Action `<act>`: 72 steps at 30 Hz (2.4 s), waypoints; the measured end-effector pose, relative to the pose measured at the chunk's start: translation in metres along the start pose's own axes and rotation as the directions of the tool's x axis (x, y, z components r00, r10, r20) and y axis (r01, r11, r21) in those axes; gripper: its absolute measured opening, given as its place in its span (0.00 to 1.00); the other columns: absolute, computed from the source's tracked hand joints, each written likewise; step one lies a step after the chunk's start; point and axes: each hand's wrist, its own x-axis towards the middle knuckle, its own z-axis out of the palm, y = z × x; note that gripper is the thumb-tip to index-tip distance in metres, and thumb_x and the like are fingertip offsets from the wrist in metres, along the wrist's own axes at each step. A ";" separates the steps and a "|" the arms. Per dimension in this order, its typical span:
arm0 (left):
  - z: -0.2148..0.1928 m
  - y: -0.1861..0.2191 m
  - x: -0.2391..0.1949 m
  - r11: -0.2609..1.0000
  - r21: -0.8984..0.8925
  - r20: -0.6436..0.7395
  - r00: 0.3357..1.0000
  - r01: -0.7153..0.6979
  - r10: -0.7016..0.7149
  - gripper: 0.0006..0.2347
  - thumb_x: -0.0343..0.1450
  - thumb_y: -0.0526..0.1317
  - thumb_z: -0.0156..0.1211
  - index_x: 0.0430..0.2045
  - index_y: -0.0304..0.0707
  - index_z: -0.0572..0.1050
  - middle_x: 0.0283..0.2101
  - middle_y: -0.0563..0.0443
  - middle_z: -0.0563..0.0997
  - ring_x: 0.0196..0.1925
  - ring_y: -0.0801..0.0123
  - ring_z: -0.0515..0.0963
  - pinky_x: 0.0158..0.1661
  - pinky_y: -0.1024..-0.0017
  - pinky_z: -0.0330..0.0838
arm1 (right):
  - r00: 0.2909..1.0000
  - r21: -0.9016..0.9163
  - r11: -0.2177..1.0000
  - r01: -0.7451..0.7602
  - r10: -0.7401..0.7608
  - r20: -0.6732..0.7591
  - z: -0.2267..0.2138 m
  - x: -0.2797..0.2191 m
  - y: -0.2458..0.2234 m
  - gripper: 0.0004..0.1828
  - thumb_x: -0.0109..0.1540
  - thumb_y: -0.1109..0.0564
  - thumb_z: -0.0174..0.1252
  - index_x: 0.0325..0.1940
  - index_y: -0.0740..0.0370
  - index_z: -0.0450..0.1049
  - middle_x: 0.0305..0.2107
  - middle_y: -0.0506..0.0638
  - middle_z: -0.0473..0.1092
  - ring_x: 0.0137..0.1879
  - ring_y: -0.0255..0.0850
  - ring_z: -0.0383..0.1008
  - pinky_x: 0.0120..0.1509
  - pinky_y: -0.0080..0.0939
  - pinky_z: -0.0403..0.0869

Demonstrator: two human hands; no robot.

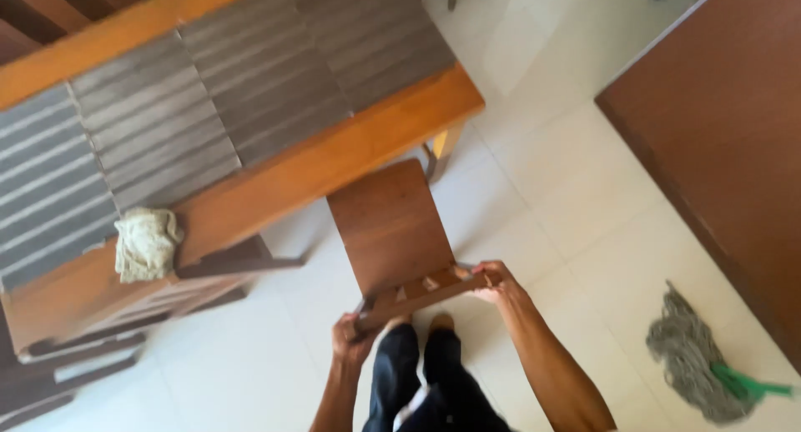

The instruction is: Cleaning wooden chairs and a table using a cloth in a restaurant dining room.

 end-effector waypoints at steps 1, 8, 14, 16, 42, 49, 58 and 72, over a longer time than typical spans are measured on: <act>0.016 0.002 0.022 1.000 0.000 0.026 1.000 -0.007 0.007 0.28 0.61 0.35 0.54 0.56 0.17 0.63 0.58 0.25 0.70 0.60 0.33 0.69 0.63 0.39 0.60 | 1.000 -0.018 1.000 0.010 -0.010 0.017 0.022 0.004 -0.022 0.29 0.49 0.68 0.50 0.56 0.79 0.64 0.52 0.71 0.70 0.60 0.65 0.71 0.68 0.69 0.68; 0.059 0.012 0.061 0.995 -0.103 0.063 0.998 0.002 0.005 0.30 0.60 0.35 0.51 0.59 0.18 0.61 0.62 0.21 0.66 0.66 0.29 0.64 0.65 0.36 0.59 | 0.998 -0.066 0.998 0.005 -0.009 -0.066 0.079 0.030 -0.068 0.36 0.51 0.67 0.47 0.62 0.89 0.55 0.61 0.79 0.62 0.65 0.71 0.64 0.71 0.75 0.62; 0.102 0.022 0.110 0.990 -0.137 0.027 0.999 -0.027 0.031 0.28 0.60 0.34 0.51 0.56 0.19 0.61 0.62 0.19 0.65 0.66 0.26 0.64 0.66 0.36 0.59 | 0.974 -0.142 0.989 0.036 -0.067 -0.217 0.164 0.043 -0.116 0.38 0.51 0.67 0.50 0.64 0.85 0.52 0.64 0.79 0.56 0.68 0.75 0.59 0.72 0.83 0.57; 0.108 0.025 0.121 0.989 -0.143 0.015 0.999 -0.038 0.041 0.27 0.60 0.34 0.51 0.56 0.21 0.61 0.62 0.20 0.65 0.66 0.27 0.64 0.67 0.36 0.59 | 0.962 -0.169 0.985 0.042 -0.086 -0.259 0.173 0.054 -0.129 0.38 0.51 0.68 0.51 0.65 0.82 0.52 0.65 0.78 0.56 0.70 0.75 0.58 0.72 0.84 0.57; 0.210 0.022 0.180 0.916 -0.177 -0.109 0.932 -0.360 0.346 0.35 0.66 0.48 0.54 0.64 0.16 0.54 0.66 0.16 0.60 0.67 0.22 0.60 0.64 0.28 0.54 | 0.998 -0.106 0.993 0.054 -0.057 -0.024 0.274 0.040 -0.161 0.48 0.58 0.55 0.55 0.76 0.74 0.41 0.71 0.77 0.47 0.75 0.73 0.49 0.71 0.78 0.56; 0.223 0.011 0.188 0.909 -0.163 -0.068 0.923 -0.385 0.379 0.35 0.65 0.44 0.54 0.64 0.15 0.53 0.67 0.19 0.59 0.69 0.24 0.60 0.67 0.30 0.56 | 0.996 -0.083 0.992 0.091 -0.092 -0.007 0.278 0.058 -0.183 0.46 0.63 0.50 0.56 0.76 0.75 0.43 0.70 0.77 0.48 0.76 0.72 0.48 0.74 0.81 0.54; 0.262 0.031 0.188 0.902 -0.121 0.043 0.905 -0.415 0.422 0.36 0.63 0.44 0.53 0.66 0.26 0.52 0.67 0.20 0.57 0.69 0.23 0.58 0.64 0.26 0.54 | 0.984 -0.142 0.981 0.135 -0.116 0.136 0.294 0.081 -0.192 0.45 0.60 0.49 0.59 0.75 0.69 0.49 0.69 0.74 0.52 0.75 0.72 0.51 0.71 0.82 0.56; 0.260 0.040 0.201 0.895 0.041 0.052 0.896 -0.444 0.442 0.35 0.65 0.46 0.52 0.65 0.25 0.49 0.65 0.19 0.56 0.65 0.22 0.64 0.60 0.27 0.66 | 0.996 -0.001 0.997 0.080 -0.080 0.048 0.292 0.076 -0.202 0.48 0.51 0.61 0.56 0.73 0.76 0.48 0.66 0.77 0.53 0.74 0.77 0.52 0.65 0.83 0.59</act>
